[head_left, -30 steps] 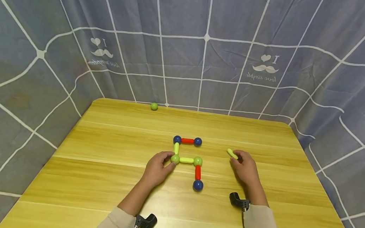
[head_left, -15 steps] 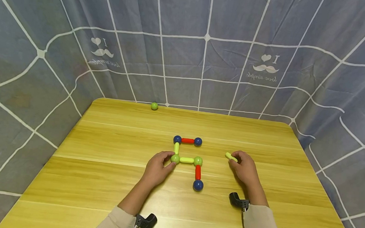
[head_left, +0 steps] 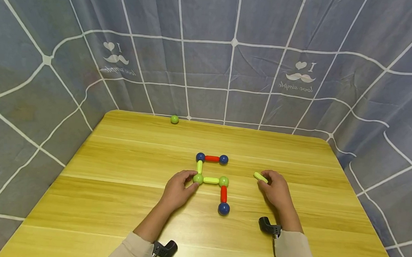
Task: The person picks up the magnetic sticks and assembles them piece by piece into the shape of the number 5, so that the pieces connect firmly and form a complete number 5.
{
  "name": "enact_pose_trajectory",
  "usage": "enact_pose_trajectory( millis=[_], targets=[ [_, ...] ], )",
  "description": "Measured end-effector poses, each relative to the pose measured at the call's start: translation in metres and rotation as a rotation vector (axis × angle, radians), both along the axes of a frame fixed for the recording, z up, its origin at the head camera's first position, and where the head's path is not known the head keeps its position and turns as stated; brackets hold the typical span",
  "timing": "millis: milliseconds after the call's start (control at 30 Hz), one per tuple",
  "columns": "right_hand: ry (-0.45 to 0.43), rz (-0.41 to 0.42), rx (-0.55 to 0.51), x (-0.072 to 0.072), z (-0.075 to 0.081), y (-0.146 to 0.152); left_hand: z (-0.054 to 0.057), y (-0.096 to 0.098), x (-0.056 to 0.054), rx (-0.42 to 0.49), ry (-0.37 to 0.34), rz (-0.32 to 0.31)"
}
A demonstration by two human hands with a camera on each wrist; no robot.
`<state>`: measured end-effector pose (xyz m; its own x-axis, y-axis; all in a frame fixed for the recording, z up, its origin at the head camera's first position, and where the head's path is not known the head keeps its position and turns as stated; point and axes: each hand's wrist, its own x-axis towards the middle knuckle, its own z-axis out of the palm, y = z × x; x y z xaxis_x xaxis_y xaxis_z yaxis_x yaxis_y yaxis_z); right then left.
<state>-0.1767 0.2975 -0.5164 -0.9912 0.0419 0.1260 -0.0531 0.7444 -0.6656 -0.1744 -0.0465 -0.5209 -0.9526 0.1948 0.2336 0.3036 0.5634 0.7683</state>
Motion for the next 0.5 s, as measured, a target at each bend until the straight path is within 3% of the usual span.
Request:
enact_pose_trajectory(
  millis=[267,500],
  targets=[
    [0.019,0.003,0.033,0.0000,0.0026,-0.0009,0.0000,0.0000,-0.0008,0.002,-0.002,-0.008],
    [-0.048,0.001,-0.093,0.0030,0.0064,-0.0055,-0.0018,-0.0003,-0.0006,0.002,-0.003,-0.008]
  ],
)
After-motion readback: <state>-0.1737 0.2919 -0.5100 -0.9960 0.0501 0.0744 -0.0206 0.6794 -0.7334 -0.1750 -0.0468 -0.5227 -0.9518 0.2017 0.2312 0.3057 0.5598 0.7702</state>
